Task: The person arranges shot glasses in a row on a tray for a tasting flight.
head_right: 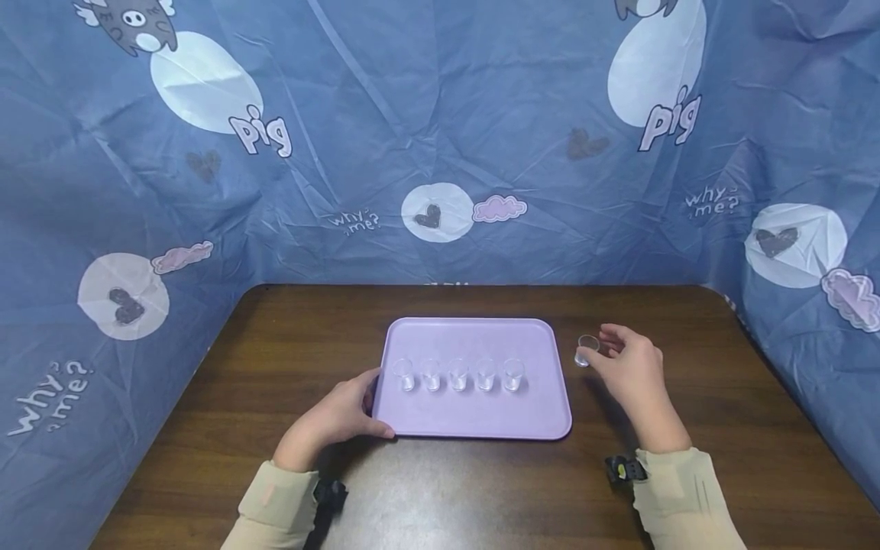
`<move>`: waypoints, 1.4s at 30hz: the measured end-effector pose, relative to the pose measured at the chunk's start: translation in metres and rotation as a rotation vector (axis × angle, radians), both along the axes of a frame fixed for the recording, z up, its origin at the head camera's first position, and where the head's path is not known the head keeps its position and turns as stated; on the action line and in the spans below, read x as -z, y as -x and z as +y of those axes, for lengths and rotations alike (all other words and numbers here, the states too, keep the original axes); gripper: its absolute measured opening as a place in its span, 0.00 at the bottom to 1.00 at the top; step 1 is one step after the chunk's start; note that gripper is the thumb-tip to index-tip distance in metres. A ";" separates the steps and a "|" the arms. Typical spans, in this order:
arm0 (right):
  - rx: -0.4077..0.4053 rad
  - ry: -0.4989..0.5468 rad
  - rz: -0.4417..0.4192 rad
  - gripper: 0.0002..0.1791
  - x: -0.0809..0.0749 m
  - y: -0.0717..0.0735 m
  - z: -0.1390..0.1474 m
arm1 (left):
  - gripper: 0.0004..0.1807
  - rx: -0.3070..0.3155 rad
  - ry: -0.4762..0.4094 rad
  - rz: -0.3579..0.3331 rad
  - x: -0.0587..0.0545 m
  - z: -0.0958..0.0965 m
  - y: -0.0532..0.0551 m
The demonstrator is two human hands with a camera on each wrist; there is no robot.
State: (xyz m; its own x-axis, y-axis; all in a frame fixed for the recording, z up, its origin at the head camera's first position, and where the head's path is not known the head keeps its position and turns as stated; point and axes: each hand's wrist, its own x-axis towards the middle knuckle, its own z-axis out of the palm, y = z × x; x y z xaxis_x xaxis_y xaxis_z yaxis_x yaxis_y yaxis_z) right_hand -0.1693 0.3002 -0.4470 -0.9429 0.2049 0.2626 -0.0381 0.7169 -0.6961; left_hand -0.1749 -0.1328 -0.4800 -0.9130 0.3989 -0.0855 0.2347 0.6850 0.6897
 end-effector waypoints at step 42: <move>0.017 -0.069 -0.118 0.20 0.028 0.020 0.004 | 0.57 0.000 -0.003 -0.008 0.001 0.000 0.001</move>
